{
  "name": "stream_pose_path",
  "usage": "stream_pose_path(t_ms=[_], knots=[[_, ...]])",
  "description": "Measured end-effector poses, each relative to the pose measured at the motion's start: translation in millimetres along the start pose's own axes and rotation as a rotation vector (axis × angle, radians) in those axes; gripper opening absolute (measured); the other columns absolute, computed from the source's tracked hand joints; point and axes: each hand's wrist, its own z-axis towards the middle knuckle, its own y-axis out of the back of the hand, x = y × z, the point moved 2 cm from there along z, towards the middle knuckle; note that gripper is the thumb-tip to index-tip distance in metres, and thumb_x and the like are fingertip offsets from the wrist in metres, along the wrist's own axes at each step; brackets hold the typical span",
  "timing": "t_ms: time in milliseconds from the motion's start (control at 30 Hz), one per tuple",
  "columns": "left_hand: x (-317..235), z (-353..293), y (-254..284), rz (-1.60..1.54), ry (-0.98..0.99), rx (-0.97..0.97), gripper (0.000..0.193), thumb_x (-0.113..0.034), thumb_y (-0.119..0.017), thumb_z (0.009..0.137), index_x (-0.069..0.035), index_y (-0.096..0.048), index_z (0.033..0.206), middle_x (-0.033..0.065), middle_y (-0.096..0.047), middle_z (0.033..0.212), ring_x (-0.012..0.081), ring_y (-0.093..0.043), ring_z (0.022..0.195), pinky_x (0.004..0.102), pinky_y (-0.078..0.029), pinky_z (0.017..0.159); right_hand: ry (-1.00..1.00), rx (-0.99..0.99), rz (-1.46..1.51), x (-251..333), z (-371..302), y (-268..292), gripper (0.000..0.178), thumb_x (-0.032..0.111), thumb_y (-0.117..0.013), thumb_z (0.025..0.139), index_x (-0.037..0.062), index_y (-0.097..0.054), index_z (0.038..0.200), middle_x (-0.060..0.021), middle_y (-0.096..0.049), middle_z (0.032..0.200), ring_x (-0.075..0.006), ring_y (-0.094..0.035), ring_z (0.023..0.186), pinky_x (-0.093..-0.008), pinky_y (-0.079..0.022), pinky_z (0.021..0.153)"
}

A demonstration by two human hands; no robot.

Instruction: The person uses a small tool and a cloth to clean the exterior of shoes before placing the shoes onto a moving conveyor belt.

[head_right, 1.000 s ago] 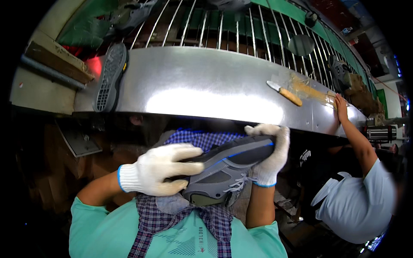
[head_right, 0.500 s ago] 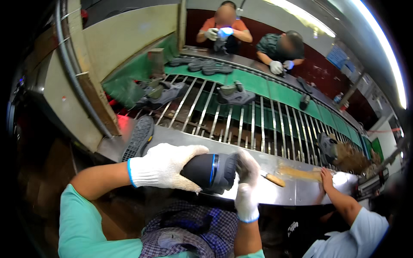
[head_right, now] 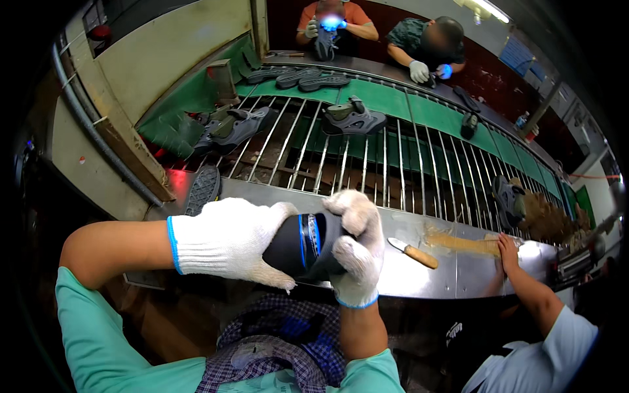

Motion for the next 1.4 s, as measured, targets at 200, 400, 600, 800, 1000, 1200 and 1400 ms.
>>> stream_pose_path(t_ms=[200,400,600,800,1000,1200,1400], knots=[[-8.9,6.2,6.6,-0.007,0.007,0.006,0.099,-0.072,-0.085,0.078,-0.003,-0.054,0.143,0.0237,-0.077,0.11,0.0433,-0.078,0.1,0.05,-0.064,0.085,0.046,-0.084,0.091,3.7,1.4,2.0,0.039,0.031,-0.083,0.083,0.0112,-0.065,0.111,-0.0091,-0.063,0.117,-0.029,-0.064,0.12,-0.0507,-0.051,0.115],[-2.0,6.2,2.4,-0.04,0.037,-0.108,0.11,-0.077,-0.083,0.078,-0.002,-0.049,0.151,0.025,-0.078,0.11,0.0428,-0.078,0.1,0.0488,-0.063,0.088,0.078,-0.12,0.373,-15.8,8.3,7.2,0.028,0.027,-0.082,0.087,0.0147,-0.064,0.105,-0.0079,-0.062,0.118,-0.0278,-0.061,0.121,-0.0484,-0.052,0.113],[13.2,6.7,-3.0,-0.096,0.146,-0.064,0.11,-0.078,-0.083,0.077,-0.004,-0.05,0.152,0.0233,-0.078,0.106,0.0409,-0.079,0.093,0.0465,-0.064,0.084,-0.012,0.07,0.395,-30.1,32.4,1.0,0.031,0.032,-0.076,0.09,0.0106,-0.067,0.11,-0.0132,-0.064,0.12,-0.0314,-0.061,0.12,-0.0472,-0.051,0.112],[8.8,7.4,7.8,-0.092,0.136,-0.038,0.104,-0.076,-0.081,0.078,-0.001,-0.056,0.145,0.0211,-0.079,0.104,0.0388,-0.08,0.091,0.0463,-0.065,0.083,-0.178,0.271,-0.106,-17.7,46.8,-10.8,0.061,0.041,-0.081,0.086,-0.0025,-0.062,0.124,-0.0176,-0.063,0.122,-0.0301,-0.063,0.118,-0.0443,-0.052,0.105],[2.6,10.9,16.5,-0.03,-0.031,-0.053,0.089,-0.071,-0.08,0.081,0.005,-0.062,0.125,0.0237,-0.078,0.1,0.0416,-0.079,0.091,0.0484,-0.065,0.078,-0.123,0.187,0.077,-15.9,46.1,-2.0,0.038,0.029,-0.081,0.083,0.0047,-0.063,0.107,-0.0139,-0.063,0.117,-0.0302,-0.062,0.115,-0.0469,-0.053,0.107],[-6.4,26.0,18.3,0.063,-0.138,-0.068,0.081,-0.066,-0.082,0.082,0.005,-0.065,0.118,0.0214,-0.078,0.095,0.0412,-0.079,0.087,0.049,-0.064,0.076,-0.034,0.059,0.138,-8.9,34.8,4.5,0.03,0.025,-0.079,0.079,0.0105,-0.056,0.092,-0.0102,-0.06,0.111,-0.0274,-0.059,0.112,-0.0425,-0.049,0.107],[-19.2,37.2,24.7,0.083,-0.289,-0.131,0.071,-0.061,-0.081,0.083,0.005,-0.071,0.108,0.0202,-0.077,0.086,0.0405,-0.078,0.078,0.0481,-0.064,0.07,-0.14,0.226,-0.21,16.2,46.8,17.0,0.024,0.027,-0.069,0.09,0.0054,-0.061,0.096,-0.0141,-0.061,0.115,-0.0267,-0.059,0.112,-0.0427,-0.048,0.107]])
